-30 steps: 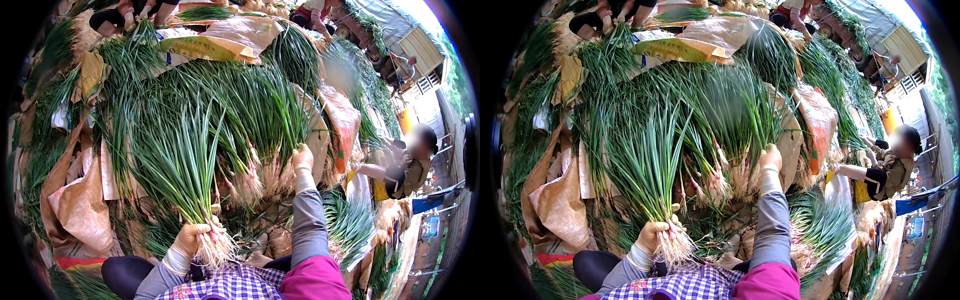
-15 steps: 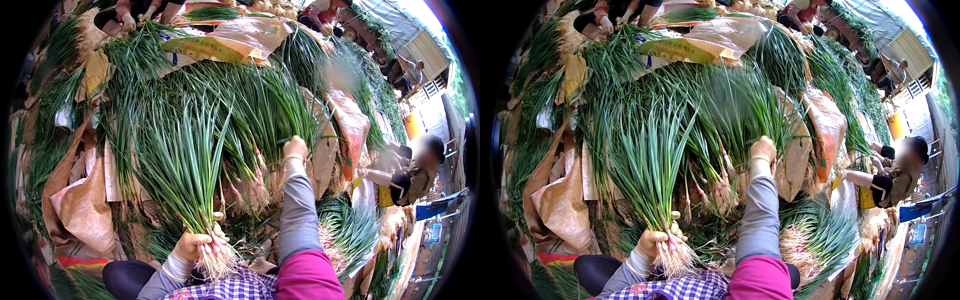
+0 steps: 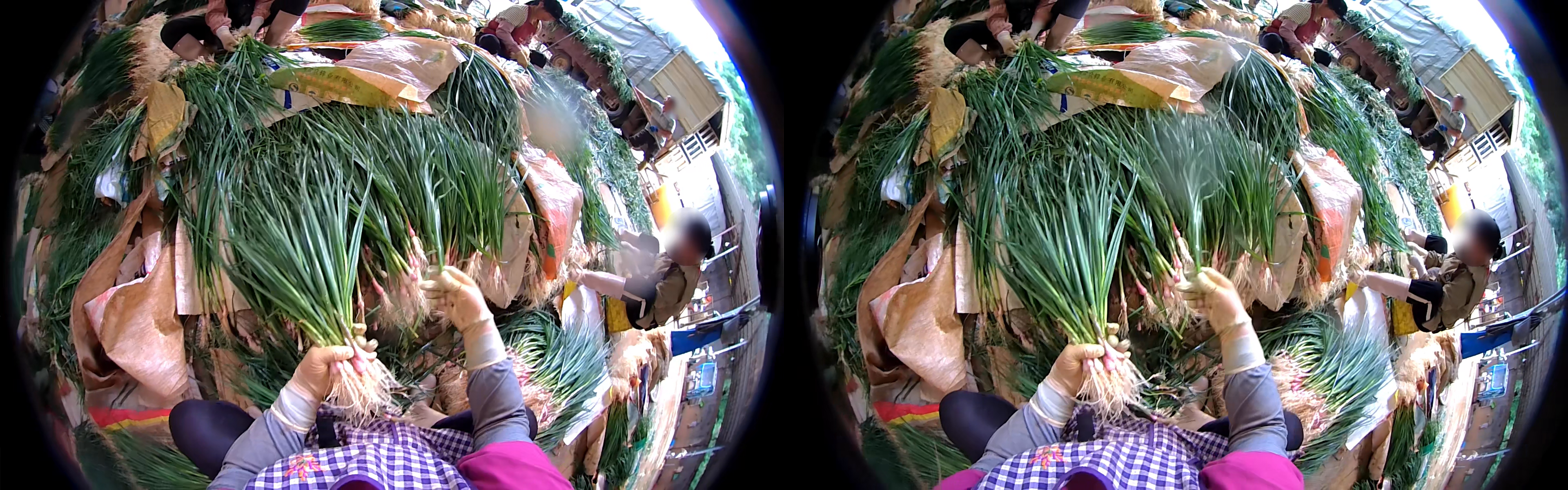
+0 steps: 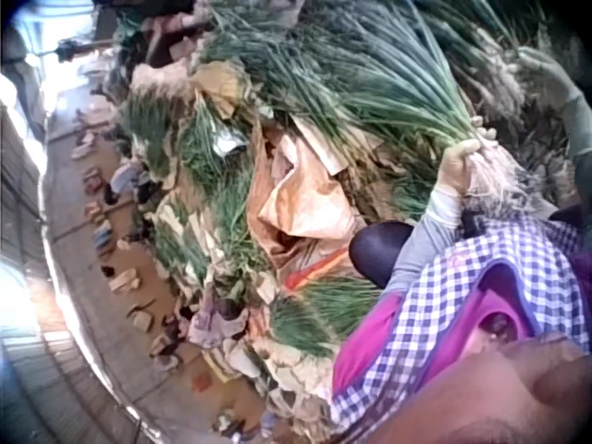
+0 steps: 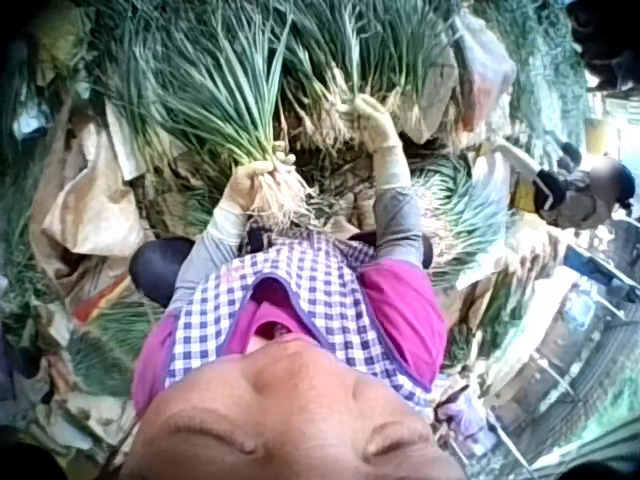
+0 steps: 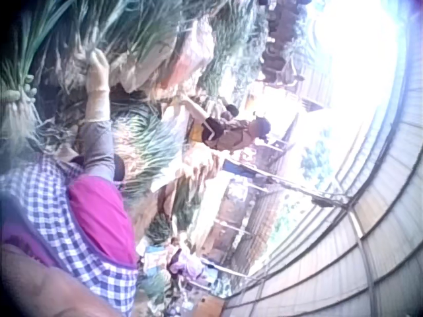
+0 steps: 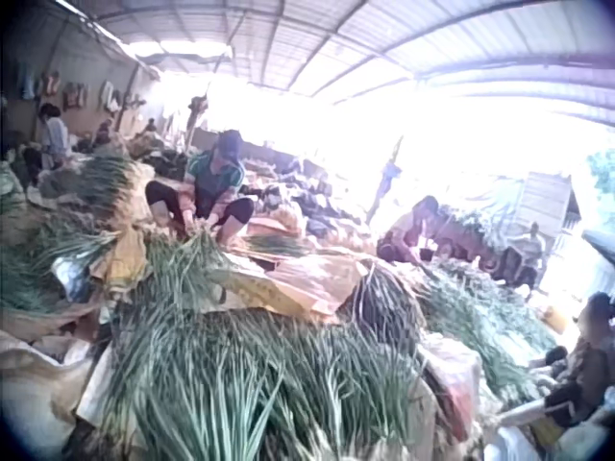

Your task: The person picks up bunches of green onions and removes outer layers or damaged leaves by hand, then places the sorted bunches back onto the floor.

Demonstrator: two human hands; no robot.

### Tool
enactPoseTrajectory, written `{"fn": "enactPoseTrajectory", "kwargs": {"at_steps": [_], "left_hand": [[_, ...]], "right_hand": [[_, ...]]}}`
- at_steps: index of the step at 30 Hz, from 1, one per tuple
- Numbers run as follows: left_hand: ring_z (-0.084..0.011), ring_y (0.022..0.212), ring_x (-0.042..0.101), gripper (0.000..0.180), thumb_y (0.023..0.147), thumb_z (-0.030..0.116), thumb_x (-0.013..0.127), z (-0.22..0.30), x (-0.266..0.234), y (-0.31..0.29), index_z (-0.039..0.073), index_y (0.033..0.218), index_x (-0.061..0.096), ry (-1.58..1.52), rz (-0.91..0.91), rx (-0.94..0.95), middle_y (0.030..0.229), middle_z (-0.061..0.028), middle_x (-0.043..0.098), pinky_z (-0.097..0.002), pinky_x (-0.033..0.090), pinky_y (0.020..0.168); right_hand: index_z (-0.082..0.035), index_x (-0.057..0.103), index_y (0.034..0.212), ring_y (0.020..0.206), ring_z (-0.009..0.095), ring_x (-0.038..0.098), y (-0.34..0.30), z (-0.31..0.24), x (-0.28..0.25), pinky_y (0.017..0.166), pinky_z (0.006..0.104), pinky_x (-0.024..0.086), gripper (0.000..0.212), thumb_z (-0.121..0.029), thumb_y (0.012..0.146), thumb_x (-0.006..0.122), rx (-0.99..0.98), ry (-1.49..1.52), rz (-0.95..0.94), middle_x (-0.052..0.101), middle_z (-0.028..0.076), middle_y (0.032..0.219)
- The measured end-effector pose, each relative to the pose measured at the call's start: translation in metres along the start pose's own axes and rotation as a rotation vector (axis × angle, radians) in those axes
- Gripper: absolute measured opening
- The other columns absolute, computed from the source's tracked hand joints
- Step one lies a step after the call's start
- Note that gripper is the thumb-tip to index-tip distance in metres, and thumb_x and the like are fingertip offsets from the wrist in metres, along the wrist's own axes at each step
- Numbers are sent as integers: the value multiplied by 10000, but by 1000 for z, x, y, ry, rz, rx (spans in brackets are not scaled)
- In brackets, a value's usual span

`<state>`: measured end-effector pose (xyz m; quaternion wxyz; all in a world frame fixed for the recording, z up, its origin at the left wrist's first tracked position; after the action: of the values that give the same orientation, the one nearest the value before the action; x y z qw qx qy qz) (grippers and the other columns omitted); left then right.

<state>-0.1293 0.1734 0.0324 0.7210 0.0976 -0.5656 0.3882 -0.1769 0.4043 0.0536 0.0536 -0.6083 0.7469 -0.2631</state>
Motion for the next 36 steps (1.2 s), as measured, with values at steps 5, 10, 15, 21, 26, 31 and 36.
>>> {"fn": "enactPoseTrajectory", "kwargs": {"at_steps": [5, 10, 15, 21, 26, 31, 36], "left_hand": [[-308, 1051, 574, 474, 740, 40, 538, -15, 3, -15, -74, 1197, 485, 109, -141, -56, 952, -187, 640, -462, 366, 1017], [-248, 728, 626, 234, 769, 98, 551, -35, 0, -45, -93, 886, 618, 199, -112, -167, 773, -172, 641, -338, 483, 833], [-252, 720, 632, 265, 763, 26, 543, -43, -9, -61, -123, 980, 569, 135, -118, -151, 803, -199, 626, -366, 535, 745], [-284, 945, 600, 460, 778, 9, 538, -27, 8, -85, -82, 1216, 432, -11, -133, -9, 784, -178, 632, -450, 269, 1077], [-284, 921, 604, 467, 793, 26, 540, -22, 8, -93, -55, 1238, 428, 181, -129, -19, 879, -182, 626, -410, 416, 943], [-223, 801, 616, 417, 801, 52, 574, -65, 49, -94, -60, 1189, 473, 390, -88, -203, 914, -150, 619, -337, 506, 755], [-207, 585, 625, 213, 711, 92, 580, -92, 118, -102, -66, 852, 606, 878, -146, -166, 687, -133, 632, -248, 511, 546]], "right_hand": [[3, 583, 1138, 925, 155, 602, -56, 51, 57, 778, 272, 468, 298, -150, 883, 577, 26, 122, -101, 640, 83, 1051], [24, 579, 1134, 750, 131, 601, -101, 96, 108, 666, 242, 476, 290, -58, 856, 587, 109, 155, -212, 648, 78, 955], [5, 574, 1060, 699, 111, 570, -110, 99, 108, 606, 216, 450, 254, -9, 810, 620, 23, 110, -24, 626, 60, 894], [-26, 585, 922, 647, 170, 557, -136, 89, 41, 602, 308, 475, 122, -47, 802, 578, -281, -526, 290, 574, 71, 716], [-155, 652, 1002, 898, 332, 615, -177, 208, 43, 795, 384, 495, 222, -213, 797, 588, 18, -1509, -275, 649, 133, 965], [-80, 514, 1256, 1147, 225, 499, -178, 101, 41, 967, 397, 371, 460, -389, 915, 499, -82, -16, -149, 533, 126, 1268], [-14, 314, 1350, 1092, 163, 455, -247, 8, 103, 958, 303, 361, 721, -205, 782, 715, -576, 354, -307, 491, 93, 1205]]}}
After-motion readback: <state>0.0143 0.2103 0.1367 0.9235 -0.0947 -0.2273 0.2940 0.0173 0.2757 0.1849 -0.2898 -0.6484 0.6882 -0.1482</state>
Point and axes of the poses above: each hand's wrist, its own y-axis towards the middle knuckle, its own x-axis out of the palm, z = x × y, the point moved 10 cm from there along y, towards the middle knuckle
